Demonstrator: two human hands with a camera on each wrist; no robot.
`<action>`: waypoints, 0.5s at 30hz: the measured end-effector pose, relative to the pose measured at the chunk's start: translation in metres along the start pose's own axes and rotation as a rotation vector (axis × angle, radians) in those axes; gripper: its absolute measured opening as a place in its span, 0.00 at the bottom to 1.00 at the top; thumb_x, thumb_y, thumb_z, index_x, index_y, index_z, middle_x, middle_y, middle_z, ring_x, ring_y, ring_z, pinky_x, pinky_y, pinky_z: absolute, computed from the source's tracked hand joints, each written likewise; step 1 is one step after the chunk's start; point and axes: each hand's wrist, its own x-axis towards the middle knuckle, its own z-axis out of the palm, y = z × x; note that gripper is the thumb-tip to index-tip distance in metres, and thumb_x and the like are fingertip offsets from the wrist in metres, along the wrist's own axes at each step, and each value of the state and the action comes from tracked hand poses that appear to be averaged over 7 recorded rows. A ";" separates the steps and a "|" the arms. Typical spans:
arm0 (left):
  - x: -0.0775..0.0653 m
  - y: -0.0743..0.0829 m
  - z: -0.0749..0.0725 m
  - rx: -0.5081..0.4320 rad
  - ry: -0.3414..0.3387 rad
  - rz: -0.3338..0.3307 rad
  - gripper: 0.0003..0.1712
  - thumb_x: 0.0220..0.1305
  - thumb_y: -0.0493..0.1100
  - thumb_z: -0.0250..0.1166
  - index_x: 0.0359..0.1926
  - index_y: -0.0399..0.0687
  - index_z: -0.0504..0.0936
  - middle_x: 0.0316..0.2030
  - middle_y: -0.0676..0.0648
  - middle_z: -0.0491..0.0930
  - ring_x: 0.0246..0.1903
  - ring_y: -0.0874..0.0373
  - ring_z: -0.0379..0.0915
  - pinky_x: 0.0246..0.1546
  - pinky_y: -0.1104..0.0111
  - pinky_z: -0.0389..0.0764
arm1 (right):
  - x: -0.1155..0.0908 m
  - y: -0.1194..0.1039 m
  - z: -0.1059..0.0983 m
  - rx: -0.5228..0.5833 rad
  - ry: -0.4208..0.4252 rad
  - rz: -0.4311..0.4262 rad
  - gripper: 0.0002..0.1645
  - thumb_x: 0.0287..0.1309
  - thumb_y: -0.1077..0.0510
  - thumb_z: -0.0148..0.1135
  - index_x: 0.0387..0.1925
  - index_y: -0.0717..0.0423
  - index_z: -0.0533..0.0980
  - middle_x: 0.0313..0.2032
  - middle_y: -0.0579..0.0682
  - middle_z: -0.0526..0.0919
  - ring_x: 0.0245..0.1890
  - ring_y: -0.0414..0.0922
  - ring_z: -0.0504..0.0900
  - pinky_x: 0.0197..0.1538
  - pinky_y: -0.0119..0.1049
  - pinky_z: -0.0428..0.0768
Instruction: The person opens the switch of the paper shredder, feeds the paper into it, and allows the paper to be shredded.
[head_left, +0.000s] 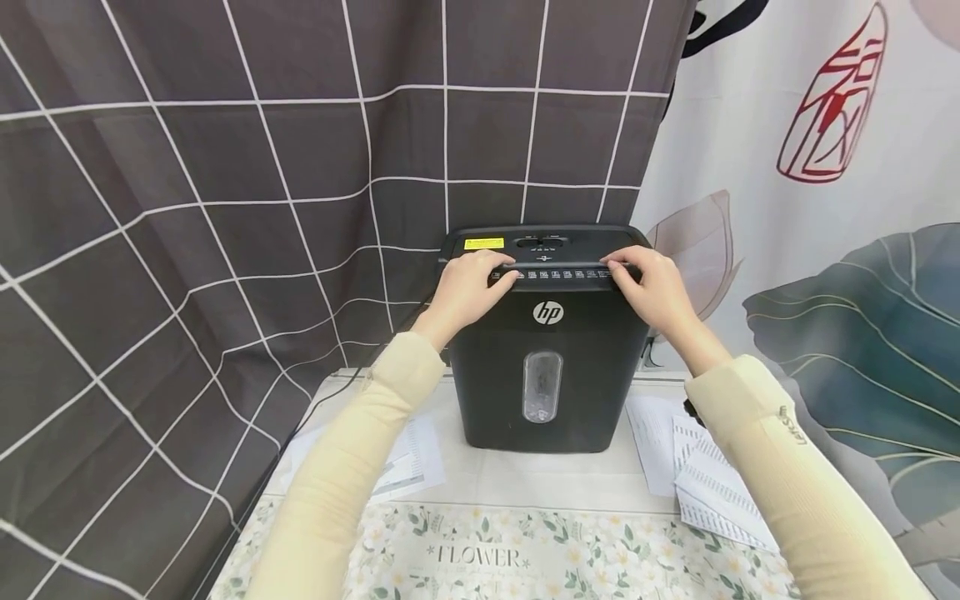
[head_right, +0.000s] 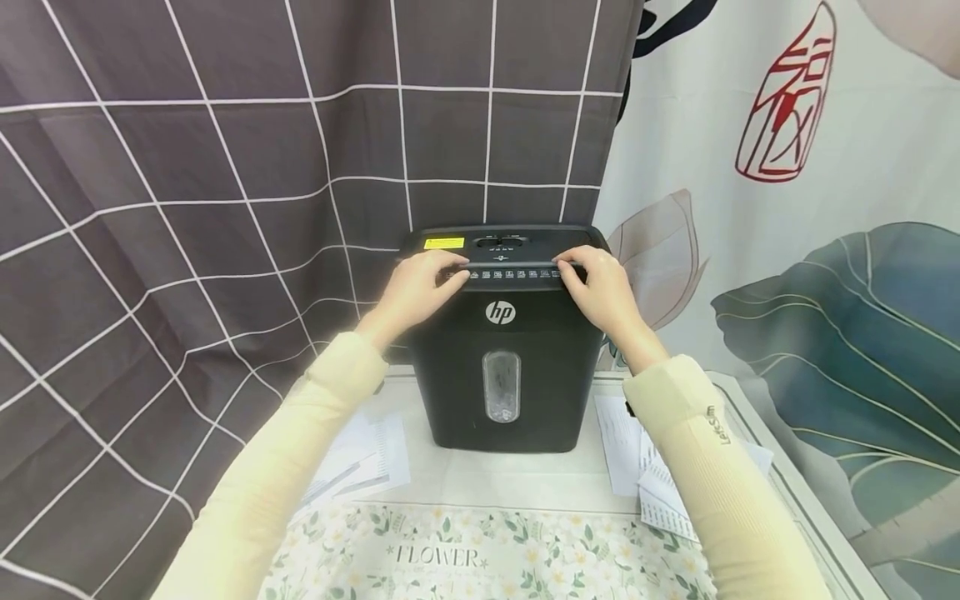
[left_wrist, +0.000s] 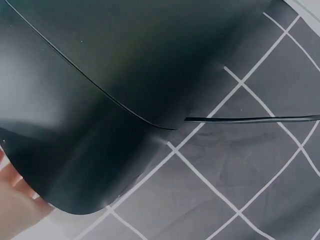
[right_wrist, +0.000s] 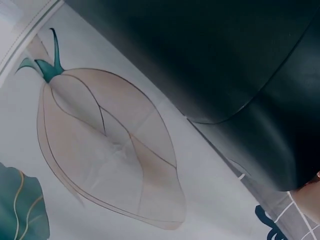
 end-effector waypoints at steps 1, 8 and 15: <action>-0.003 0.000 0.000 -0.002 0.015 0.007 0.18 0.67 0.50 0.56 0.52 0.49 0.80 0.52 0.48 0.81 0.55 0.54 0.75 0.56 0.62 0.74 | -0.002 0.000 0.001 -0.001 -0.001 -0.007 0.13 0.65 0.62 0.51 0.43 0.65 0.79 0.43 0.63 0.82 0.47 0.59 0.77 0.52 0.54 0.72; -0.019 0.000 0.001 -0.033 0.080 0.068 0.17 0.67 0.49 0.57 0.53 0.49 0.80 0.53 0.48 0.81 0.55 0.53 0.75 0.58 0.61 0.74 | -0.011 -0.003 0.004 0.029 0.050 -0.091 0.10 0.62 0.65 0.54 0.42 0.64 0.79 0.42 0.62 0.83 0.47 0.58 0.77 0.52 0.53 0.71; -0.036 0.001 0.002 -0.038 0.179 0.147 0.19 0.66 0.46 0.58 0.56 0.48 0.78 0.52 0.48 0.81 0.53 0.53 0.77 0.56 0.60 0.75 | -0.024 -0.007 0.006 0.081 0.134 -0.171 0.09 0.58 0.70 0.57 0.40 0.65 0.80 0.40 0.61 0.84 0.45 0.56 0.78 0.52 0.47 0.72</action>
